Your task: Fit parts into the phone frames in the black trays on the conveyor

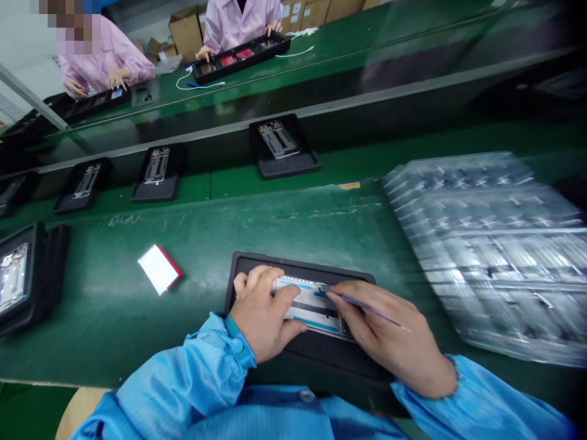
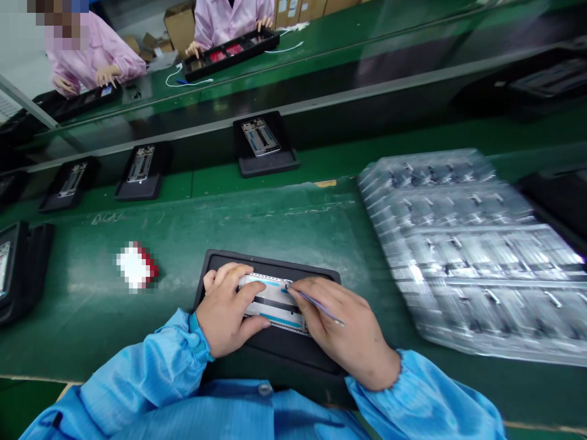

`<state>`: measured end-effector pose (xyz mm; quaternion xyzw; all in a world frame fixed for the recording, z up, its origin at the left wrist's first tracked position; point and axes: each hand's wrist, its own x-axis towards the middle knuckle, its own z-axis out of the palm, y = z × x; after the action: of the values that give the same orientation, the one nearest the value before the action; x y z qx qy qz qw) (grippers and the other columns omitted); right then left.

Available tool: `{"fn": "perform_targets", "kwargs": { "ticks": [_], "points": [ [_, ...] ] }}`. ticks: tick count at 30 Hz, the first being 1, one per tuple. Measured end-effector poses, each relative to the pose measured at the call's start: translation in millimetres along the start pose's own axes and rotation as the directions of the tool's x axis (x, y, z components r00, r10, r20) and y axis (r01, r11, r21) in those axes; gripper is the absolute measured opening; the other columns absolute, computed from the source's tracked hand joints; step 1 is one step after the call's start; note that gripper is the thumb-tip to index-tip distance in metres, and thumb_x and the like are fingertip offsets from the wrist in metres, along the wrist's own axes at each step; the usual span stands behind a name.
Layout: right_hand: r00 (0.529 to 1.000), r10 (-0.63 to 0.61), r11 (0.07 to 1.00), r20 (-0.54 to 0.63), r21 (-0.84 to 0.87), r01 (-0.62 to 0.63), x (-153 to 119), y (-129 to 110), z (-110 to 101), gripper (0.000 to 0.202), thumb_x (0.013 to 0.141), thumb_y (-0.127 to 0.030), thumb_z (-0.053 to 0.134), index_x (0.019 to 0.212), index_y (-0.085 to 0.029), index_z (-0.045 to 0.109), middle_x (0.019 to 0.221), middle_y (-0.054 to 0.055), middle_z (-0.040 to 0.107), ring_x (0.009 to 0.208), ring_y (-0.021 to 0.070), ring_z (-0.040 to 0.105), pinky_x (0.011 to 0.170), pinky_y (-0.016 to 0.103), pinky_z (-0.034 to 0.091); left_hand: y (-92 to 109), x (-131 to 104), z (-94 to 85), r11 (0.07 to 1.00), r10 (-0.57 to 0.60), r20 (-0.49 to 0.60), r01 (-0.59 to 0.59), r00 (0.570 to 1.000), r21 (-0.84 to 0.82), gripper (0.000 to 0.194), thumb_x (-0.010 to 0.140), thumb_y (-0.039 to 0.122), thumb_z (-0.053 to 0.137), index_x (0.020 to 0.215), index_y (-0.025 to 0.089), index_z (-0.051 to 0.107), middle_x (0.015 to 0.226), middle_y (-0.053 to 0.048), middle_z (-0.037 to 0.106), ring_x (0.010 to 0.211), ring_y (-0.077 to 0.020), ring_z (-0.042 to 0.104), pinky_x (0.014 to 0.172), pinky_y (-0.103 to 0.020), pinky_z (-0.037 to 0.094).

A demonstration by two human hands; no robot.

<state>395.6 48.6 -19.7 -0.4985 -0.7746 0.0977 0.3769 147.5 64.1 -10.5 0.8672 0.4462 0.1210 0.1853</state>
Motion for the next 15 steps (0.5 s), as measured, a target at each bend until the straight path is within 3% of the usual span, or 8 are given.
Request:
{"fn": "perform_targets", "kwargs": {
  "ticks": [4,10,13,15],
  "points": [
    [0.998,0.054,0.998,0.007,-0.017,-0.054,-0.9,0.3,-2.5,0.011,0.107,-0.026,0.064,0.102,-0.023,0.073,0.094,0.003,0.080,0.081,0.0188,0.078,0.078,0.031,0.062,-0.2,0.2,0.5,1.000,-0.007,0.001,0.007,1.000,-0.004,0.055,0.090,0.051,0.086,0.137,0.027,0.068,0.156,-0.019,0.059,0.143,-0.0436,0.050,0.105,-0.068,0.044],
    [0.996,0.079,0.997,0.030,0.022,-0.079,-1.0,3.2,1.8,0.014,0.108,-0.030,0.061,0.105,-0.024,0.073,0.095,0.004,0.081,0.083,0.0193,0.078,0.083,0.032,0.063,-1.1,-0.5,4.1,1.000,0.002,-0.017,-0.002,1.000,-0.012,0.056,0.089,0.050,0.086,0.136,0.027,0.068,0.155,-0.019,0.059,0.142,-0.0445,0.051,0.105,-0.070,0.044],
    [0.991,0.133,0.991,0.017,0.030,-0.133,-1.5,2.1,-5.7,0.014,0.107,-0.033,0.063,0.104,-0.025,0.074,0.095,0.005,0.080,0.082,0.0206,0.077,0.081,0.033,0.063,-2.0,-2.3,5.4,0.999,0.010,-0.080,-0.012,0.997,-0.035,0.054,0.089,0.046,0.085,0.135,0.025,0.067,0.152,-0.019,0.061,0.142,-0.0439,0.051,0.107,-0.069,0.044],
    [0.987,0.155,0.988,-0.050,0.039,-0.153,-6.6,-0.7,-18.8,0.011,0.105,-0.032,0.065,0.101,-0.026,0.073,0.097,0.006,0.078,0.086,0.0222,0.076,0.081,0.035,0.064,-2.8,-4.6,3.6,0.999,-0.006,-0.164,-0.003,0.986,-0.052,0.045,0.093,0.039,0.081,0.133,0.024,0.068,0.149,-0.017,0.063,0.143,-0.0421,0.051,0.110,-0.068,0.043]
  ]
}}
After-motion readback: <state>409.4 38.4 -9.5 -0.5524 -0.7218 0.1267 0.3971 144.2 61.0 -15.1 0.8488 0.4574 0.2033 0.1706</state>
